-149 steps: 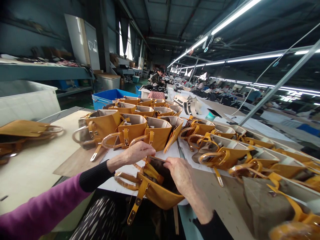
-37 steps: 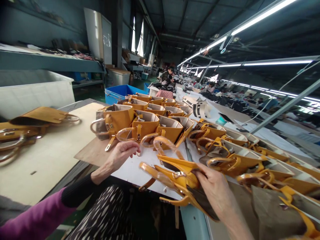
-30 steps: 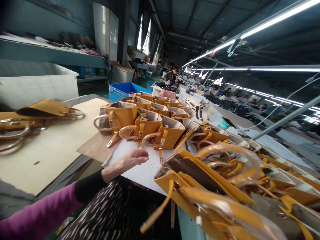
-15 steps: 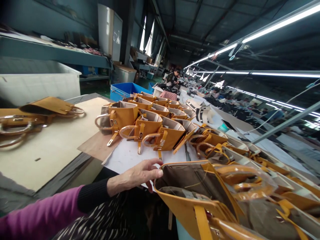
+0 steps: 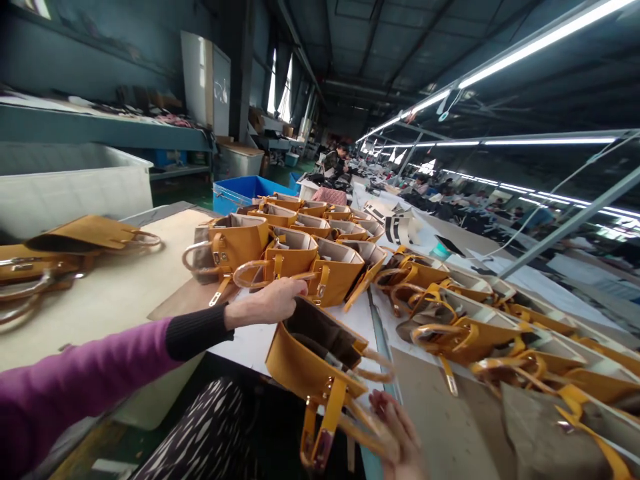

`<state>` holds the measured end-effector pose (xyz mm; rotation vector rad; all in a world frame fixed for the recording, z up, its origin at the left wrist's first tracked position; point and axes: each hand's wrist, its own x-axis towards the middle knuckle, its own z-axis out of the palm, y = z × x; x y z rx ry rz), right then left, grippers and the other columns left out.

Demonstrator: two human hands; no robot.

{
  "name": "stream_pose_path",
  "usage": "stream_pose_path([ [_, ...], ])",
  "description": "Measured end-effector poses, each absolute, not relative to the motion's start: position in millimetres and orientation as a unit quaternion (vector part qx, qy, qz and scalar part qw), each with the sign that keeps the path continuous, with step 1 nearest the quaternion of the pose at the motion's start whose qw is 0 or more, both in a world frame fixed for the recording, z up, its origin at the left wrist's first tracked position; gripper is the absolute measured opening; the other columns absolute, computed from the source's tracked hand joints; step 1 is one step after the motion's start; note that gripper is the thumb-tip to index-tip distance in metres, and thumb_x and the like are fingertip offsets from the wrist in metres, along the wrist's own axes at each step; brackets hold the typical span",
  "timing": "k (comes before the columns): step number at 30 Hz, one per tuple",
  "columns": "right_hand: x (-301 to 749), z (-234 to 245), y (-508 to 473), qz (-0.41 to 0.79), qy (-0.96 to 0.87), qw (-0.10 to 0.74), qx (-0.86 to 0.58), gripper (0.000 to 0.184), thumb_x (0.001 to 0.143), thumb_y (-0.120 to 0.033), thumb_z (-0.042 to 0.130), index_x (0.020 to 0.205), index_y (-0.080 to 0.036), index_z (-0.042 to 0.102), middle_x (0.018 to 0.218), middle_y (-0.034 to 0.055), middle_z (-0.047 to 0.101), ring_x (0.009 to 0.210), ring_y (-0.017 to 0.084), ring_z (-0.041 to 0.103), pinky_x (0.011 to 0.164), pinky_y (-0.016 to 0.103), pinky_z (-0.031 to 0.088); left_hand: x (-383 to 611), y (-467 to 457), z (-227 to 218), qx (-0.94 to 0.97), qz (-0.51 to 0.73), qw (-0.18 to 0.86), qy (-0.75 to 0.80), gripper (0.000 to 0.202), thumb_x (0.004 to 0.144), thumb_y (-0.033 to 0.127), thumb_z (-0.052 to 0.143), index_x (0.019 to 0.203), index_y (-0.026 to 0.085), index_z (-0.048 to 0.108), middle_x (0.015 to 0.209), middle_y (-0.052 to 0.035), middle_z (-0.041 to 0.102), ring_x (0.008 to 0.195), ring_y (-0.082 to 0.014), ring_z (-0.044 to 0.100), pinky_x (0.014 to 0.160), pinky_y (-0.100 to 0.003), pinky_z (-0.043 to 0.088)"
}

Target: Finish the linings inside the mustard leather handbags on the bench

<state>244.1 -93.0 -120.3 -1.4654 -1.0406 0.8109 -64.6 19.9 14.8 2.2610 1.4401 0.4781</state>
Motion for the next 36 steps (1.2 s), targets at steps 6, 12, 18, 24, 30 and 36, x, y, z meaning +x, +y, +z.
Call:
stream_pose_path([
  [6,228.6,-67.8,-86.4,0.227,-0.452,0.479,-0.717,0.048,0.077,-0.059,0.054,0.109,-0.023,0.062,0.119,0.0061,0.063,0.116,0.028,0.053,0.1,0.04,0.04,-60.7,24.9,8.9,0.827,0.14,0.149,0.523,0.034,0.067,0.003,0.041,0.09,0.017,0.063,0.087,-0.0084,0.067,0.084,-0.023,0.064,0.067,-0.028,0.045],
  [12,164.8,-18.9,-70.4,0.238,-0.69,0.255,-0.635,0.045,0.076,-0.039,0.057,0.119,-0.025,0.056,0.116,0.0059,0.065,0.105,0.023,0.059,0.09,0.034,0.045,-48.2,27.2,20.2,0.836,0.113,0.15,0.516,0.034,0.066,0.003,0.042,0.086,0.017,0.065,0.087,-0.0074,0.068,0.082,-0.0217,0.064,0.067,-0.027,0.045],
  [18,158.5,-20.9,-47.4,0.193,-0.732,0.193,-0.625,0.019,0.084,-0.034,0.044,0.077,-0.023,0.057,0.061,-0.002,0.057,0.059,0.015,0.05,0.058,0.026,0.037,-66.1,50.8,8.6,0.847,0.12,0.19,0.482,0.035,0.065,0.004,0.044,0.088,0.017,0.068,0.085,-0.0045,0.068,0.079,-0.0179,0.062,0.069,-0.024,0.044],
  [24,190.4,-15.9,-13.1,0.311,-0.739,0.199,-0.564,0.027,0.081,-0.04,0.049,0.063,-0.02,0.051,0.057,-0.0048,0.049,0.058,0.013,0.044,0.054,0.024,0.033,-90.3,56.1,4.7,0.863,0.088,0.316,0.384,0.034,0.065,0.007,0.048,0.09,0.015,0.07,0.076,0.0008,0.067,0.07,-0.0133,0.058,0.062,-0.018,0.043],
  [30,185.7,-0.7,-6.0,0.274,-0.733,0.237,-0.576,0.026,0.082,-0.04,0.048,0.079,-0.021,0.066,0.068,-0.0039,0.062,0.069,0.016,0.054,0.064,0.023,0.039,-89.0,58.5,25.5,0.882,0.151,0.263,0.361,0.04,0.064,0.0,0.041,0.087,0.014,0.071,0.077,0.0001,0.069,0.073,-0.0121,0.059,0.068,-0.018,0.043],
  [36,180.7,-7.9,-19.0,0.23,-0.724,0.254,-0.598,0.034,0.085,-0.047,0.044,0.081,-0.021,0.065,0.063,-0.0024,0.061,0.063,0.016,0.054,0.057,0.022,0.039,-79.2,73.5,19.2,0.893,0.152,0.187,0.379,0.037,0.067,0.002,0.044,0.086,0.018,0.071,0.077,-0.0005,0.069,0.07,-0.0122,0.059,0.067,-0.019,0.043],
])
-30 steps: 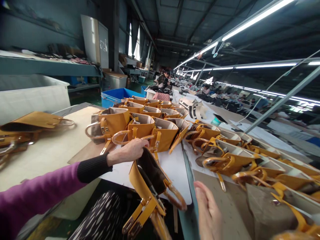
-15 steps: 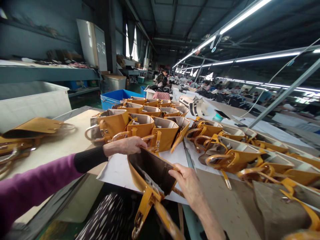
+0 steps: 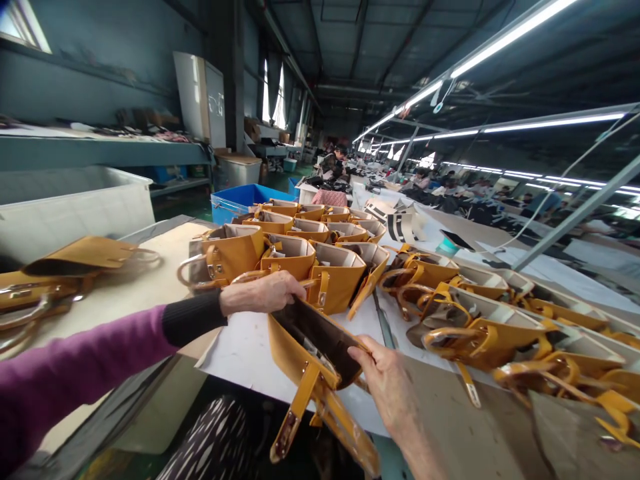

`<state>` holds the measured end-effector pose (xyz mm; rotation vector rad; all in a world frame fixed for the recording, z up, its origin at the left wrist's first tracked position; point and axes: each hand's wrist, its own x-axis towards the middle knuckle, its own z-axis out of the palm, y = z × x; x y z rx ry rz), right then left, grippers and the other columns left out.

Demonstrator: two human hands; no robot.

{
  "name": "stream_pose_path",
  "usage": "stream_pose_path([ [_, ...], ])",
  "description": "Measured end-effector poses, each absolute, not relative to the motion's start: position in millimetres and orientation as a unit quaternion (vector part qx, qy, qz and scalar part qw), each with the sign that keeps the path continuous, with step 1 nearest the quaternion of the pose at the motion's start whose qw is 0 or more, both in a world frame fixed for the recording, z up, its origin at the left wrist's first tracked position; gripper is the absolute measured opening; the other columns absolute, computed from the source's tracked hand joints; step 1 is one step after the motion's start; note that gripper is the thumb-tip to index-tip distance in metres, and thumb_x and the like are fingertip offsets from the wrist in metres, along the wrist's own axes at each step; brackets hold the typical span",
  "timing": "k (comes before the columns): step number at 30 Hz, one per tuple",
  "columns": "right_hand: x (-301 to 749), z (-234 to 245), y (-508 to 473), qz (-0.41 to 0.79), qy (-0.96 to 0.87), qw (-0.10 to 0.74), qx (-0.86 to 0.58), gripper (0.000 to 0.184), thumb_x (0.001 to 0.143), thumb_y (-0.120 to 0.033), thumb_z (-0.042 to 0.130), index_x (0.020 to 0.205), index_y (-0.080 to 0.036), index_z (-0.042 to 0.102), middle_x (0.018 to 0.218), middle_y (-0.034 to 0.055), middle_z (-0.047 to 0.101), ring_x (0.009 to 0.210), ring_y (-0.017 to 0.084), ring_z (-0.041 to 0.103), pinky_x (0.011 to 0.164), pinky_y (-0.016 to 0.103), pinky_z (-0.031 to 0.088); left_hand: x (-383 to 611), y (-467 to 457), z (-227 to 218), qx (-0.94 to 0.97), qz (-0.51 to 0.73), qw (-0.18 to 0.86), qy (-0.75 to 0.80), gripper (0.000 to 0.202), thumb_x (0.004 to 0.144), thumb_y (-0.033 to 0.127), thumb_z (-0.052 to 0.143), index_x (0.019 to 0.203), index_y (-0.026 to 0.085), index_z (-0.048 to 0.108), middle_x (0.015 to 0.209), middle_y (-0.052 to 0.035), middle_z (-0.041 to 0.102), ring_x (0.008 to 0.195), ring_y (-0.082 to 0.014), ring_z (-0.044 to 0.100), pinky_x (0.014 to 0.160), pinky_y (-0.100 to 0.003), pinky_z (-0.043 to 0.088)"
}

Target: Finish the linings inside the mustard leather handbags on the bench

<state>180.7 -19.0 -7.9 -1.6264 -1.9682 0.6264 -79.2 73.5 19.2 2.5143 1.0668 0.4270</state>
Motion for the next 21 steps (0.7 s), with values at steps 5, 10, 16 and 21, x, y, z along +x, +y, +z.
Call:
stream_pose_path([
  [5,176.5,-36.8,-31.5,0.196,-0.711,0.246,-0.629,0.037,0.086,-0.05,0.041,0.072,-0.021,0.058,0.06,-0.0025,0.057,0.061,0.015,0.051,0.058,0.022,0.039,-65.0,68.9,3.5,0.887,0.109,0.126,0.431,0.03,0.071,0.007,0.046,0.088,0.019,0.069,0.079,-0.0043,0.068,0.074,-0.0178,0.061,0.068,-0.026,0.045],
  [10,180.9,-45.5,-29.5,0.211,-0.698,0.248,-0.637,0.035,0.086,-0.048,0.04,0.075,-0.02,0.058,0.064,-0.0018,0.058,0.062,0.015,0.05,0.059,0.023,0.039,-45.0,39.1,16.3,0.889,0.139,0.065,0.432,0.04,0.067,0.002,0.044,0.101,0.017,0.06,0.1,-0.0081,0.063,0.094,-0.0222,0.058,0.08,-0.032,0.046],
  [16,178.0,-43.6,-28.3,0.226,-0.692,0.279,-0.626,0.032,0.085,-0.046,0.043,0.072,-0.02,0.056,0.06,-0.0017,0.056,0.06,0.015,0.048,0.056,0.024,0.038,-34.5,25.0,20.0,0.93,0.206,0.072,0.295,0.038,0.076,0.001,0.04,0.103,0.02,0.058,0.12,-0.0029,0.056,0.107,-0.017,0.05,0.098,-0.03,0.036],
  [21,170.9,-34.6,-32.4,0.219,-0.684,0.273,-0.64,0.031,0.086,-0.044,0.043,0.069,-0.02,0.055,0.056,-0.0041,0.05,0.057,0.013,0.044,0.054,0.023,0.035,-31.2,39.0,15.2,0.939,0.172,0.056,0.292,0.017,0.082,0.011,0.047,0.086,0.018,0.063,0.108,-0.0034,0.06,0.099,-0.0176,0.052,0.091,-0.03,0.038],
])
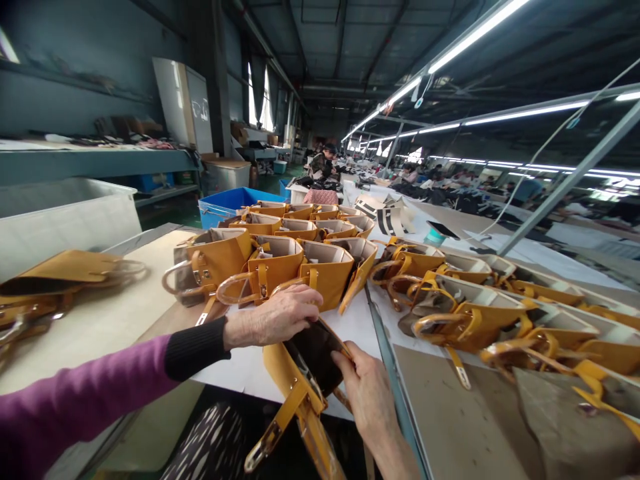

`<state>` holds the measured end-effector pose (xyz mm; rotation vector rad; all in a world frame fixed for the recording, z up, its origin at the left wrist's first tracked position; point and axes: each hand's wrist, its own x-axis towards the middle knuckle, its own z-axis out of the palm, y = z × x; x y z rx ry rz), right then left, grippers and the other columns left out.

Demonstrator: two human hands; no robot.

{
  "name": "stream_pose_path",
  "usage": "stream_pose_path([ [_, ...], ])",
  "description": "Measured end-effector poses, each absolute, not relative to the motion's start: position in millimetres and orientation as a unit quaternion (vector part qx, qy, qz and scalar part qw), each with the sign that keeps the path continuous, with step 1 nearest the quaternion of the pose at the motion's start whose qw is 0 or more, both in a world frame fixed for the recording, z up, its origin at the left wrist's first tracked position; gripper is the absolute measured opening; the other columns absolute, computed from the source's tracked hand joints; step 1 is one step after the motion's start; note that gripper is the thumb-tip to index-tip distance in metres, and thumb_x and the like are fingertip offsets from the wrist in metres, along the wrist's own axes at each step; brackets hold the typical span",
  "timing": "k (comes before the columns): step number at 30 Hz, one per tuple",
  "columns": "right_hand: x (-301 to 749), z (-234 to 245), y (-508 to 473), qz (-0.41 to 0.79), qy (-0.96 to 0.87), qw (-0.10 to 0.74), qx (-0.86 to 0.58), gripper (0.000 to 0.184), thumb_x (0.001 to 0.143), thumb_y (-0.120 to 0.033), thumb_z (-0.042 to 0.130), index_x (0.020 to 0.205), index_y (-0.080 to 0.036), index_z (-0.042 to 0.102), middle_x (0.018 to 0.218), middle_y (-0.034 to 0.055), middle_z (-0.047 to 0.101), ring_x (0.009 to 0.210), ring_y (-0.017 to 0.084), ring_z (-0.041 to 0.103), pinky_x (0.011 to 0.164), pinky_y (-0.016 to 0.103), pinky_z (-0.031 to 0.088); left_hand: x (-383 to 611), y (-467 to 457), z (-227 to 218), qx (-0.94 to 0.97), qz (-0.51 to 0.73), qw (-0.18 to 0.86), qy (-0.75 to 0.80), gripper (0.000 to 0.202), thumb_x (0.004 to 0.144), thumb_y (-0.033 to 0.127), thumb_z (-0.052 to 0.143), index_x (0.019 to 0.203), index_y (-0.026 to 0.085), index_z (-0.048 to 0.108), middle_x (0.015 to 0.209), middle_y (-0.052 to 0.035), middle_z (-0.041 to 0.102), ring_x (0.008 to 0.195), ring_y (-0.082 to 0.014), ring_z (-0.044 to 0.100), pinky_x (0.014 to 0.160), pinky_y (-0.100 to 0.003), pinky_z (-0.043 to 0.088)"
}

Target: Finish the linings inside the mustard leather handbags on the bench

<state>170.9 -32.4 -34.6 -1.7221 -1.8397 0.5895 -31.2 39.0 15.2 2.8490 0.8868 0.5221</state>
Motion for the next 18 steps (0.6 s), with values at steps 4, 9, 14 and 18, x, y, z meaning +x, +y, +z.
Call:
stream_pose_path([
  [4,170.7,-35.2,-34.8,0.205,-0.688,0.257,-0.647,0.031,0.087,-0.044,0.043,0.073,-0.021,0.057,0.055,-0.0044,0.052,0.055,0.013,0.046,0.053,0.023,0.036,-33.5,46.6,10.3,0.929,0.16,0.085,0.323,0.012,0.083,0.016,0.051,0.079,0.017,0.062,0.096,-0.0029,0.062,0.09,-0.0155,0.056,0.083,-0.026,0.041],
  [9,170.8,-49.3,-31.5,0.137,-0.681,0.307,-0.651,0.031,0.086,-0.045,0.048,0.105,-0.024,0.06,0.085,0.0018,0.069,0.076,0.02,0.062,0.069,0.029,0.047,-34.9,46.6,7.9,0.898,0.151,0.102,0.4,0.013,0.082,0.017,0.052,0.073,0.017,0.061,0.084,-0.0023,0.064,0.081,-0.0155,0.058,0.069,-0.023,0.042],
  [14,160.5,-53.2,-23.7,-0.071,-0.748,0.308,-0.583,0.027,0.089,-0.034,0.048,0.112,-0.021,0.055,0.1,0.0082,0.067,0.085,0.024,0.063,0.074,0.035,0.048,-32.9,44.5,3.3,0.877,0.164,0.086,0.444,0.014,0.082,0.019,0.052,0.075,0.017,0.063,0.083,-0.0034,0.065,0.082,-0.0172,0.059,0.067,-0.024,0.042],
  [18,152.7,-50.8,-22.3,-0.201,-0.788,0.239,-0.53,0.022,0.09,-0.029,0.046,0.107,-0.019,0.055,0.084,0.0077,0.063,0.078,0.025,0.06,0.067,0.036,0.046,-33.5,45.3,-1.3,0.868,0.178,0.084,0.457,0.013,0.081,0.021,0.053,0.073,0.017,0.062,0.081,-0.0036,0.064,0.08,-0.0172,0.06,0.065,-0.024,0.041],
])
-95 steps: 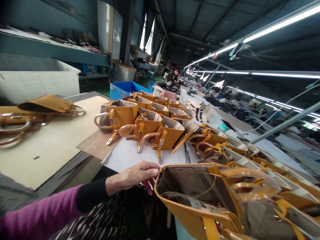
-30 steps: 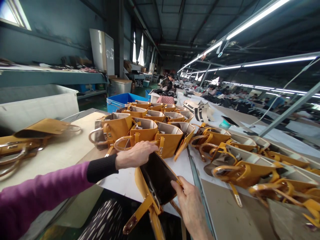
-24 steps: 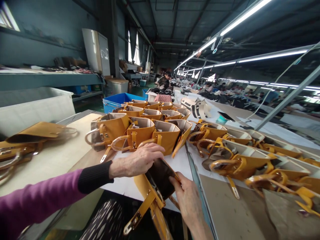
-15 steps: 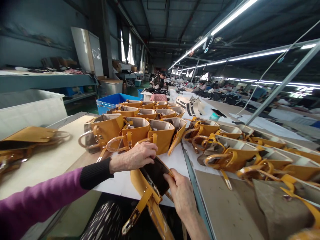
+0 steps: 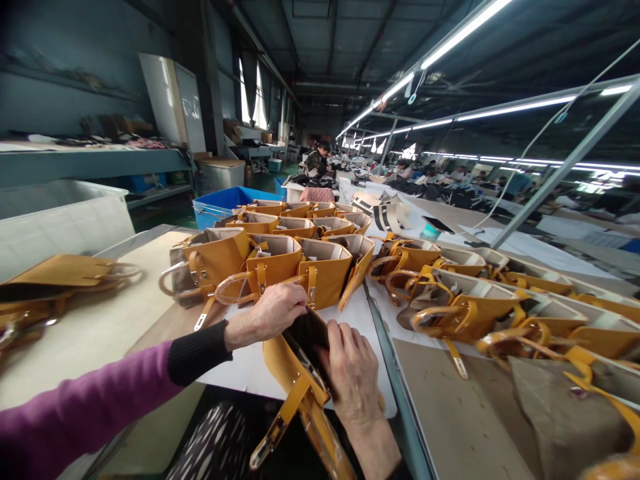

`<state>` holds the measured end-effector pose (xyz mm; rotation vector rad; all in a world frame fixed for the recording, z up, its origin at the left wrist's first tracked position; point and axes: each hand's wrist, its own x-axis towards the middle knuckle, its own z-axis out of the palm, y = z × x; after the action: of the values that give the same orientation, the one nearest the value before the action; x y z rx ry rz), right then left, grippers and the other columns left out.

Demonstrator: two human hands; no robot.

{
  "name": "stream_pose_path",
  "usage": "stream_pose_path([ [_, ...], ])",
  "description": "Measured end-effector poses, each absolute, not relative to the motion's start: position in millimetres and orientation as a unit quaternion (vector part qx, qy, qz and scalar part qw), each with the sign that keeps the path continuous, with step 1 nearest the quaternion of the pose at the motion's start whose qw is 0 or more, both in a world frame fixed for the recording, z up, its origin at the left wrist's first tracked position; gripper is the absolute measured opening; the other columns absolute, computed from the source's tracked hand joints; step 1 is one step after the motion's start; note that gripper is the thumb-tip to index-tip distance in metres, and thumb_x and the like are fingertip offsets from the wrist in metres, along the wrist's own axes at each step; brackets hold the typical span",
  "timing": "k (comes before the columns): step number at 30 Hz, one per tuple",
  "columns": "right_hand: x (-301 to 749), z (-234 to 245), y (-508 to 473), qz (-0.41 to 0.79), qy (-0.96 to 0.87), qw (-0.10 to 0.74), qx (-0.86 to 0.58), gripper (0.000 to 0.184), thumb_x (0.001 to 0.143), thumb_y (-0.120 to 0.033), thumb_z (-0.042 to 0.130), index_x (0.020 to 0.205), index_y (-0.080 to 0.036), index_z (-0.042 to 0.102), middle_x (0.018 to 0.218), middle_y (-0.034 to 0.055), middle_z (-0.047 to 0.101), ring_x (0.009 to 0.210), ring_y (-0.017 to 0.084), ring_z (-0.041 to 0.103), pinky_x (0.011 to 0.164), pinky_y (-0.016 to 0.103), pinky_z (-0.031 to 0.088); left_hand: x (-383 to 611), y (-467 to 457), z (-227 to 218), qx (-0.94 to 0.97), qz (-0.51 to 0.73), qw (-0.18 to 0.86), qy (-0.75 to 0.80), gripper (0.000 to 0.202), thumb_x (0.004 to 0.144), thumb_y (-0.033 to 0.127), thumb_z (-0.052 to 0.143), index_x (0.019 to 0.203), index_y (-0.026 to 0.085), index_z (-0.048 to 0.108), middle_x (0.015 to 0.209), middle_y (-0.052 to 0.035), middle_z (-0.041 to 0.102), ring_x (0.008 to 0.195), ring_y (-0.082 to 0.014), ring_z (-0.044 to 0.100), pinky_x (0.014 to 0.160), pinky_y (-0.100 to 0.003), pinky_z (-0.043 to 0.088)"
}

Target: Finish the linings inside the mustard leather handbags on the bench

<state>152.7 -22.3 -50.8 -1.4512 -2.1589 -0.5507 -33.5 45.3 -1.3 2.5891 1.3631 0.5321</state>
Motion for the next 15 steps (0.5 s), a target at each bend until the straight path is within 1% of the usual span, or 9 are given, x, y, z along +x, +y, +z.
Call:
stream_pose_path([
  [3,152.4,-53.4,-21.0,-0.223,-0.783,0.242,-0.529,0.018,0.091,-0.027,0.042,0.1,-0.02,0.056,0.078,0.0071,0.061,0.074,0.025,0.059,0.064,0.035,0.044,-33.1,45.5,-2.7,0.87,0.184,0.085,0.449,0.014,0.082,0.022,0.053,0.072,0.016,0.062,0.081,-0.0039,0.065,0.08,-0.0179,0.06,0.065,-0.025,0.041],
  [7,156.4,-57.2,-14.3,-0.123,-0.757,0.304,-0.565,0.018,0.09,-0.024,0.041,0.089,-0.021,0.058,0.078,0.0058,0.064,0.074,0.022,0.061,0.063,0.031,0.043,-32.6,45.3,0.2,0.886,0.195,0.091,0.411,0.015,0.083,0.019,0.052,0.071,0.016,0.061,0.089,-0.0023,0.066,0.085,-0.0172,0.06,0.067,-0.024,0.041],
  [11,158.8,-56.6,-7.3,-0.036,-0.734,0.347,-0.583,0.023,0.09,-0.032,0.042,0.082,-0.022,0.062,0.077,0.0045,0.065,0.075,0.02,0.061,0.068,0.029,0.044,-33.6,45.9,4.3,0.896,0.183,0.1,0.393,0.016,0.083,0.018,0.051,0.07,0.017,0.061,0.089,-0.001,0.066,0.085,-0.0157,0.06,0.066,-0.023,0.04],
  [15,158.2,-53.9,-5.3,0.008,-0.721,0.377,-0.581,0.028,0.091,-0.039,0.042,0.078,-0.023,0.062,0.074,0.0035,0.064,0.072,0.019,0.059,0.069,0.029,0.044,-32.8,47.1,2.8,0.887,0.185,0.088,0.414,0.015,0.082,0.019,0.053,0.07,0.017,0.061,0.084,-0.0011,0.066,0.083,-0.0165,0.059,0.064,-0.024,0.038],
])
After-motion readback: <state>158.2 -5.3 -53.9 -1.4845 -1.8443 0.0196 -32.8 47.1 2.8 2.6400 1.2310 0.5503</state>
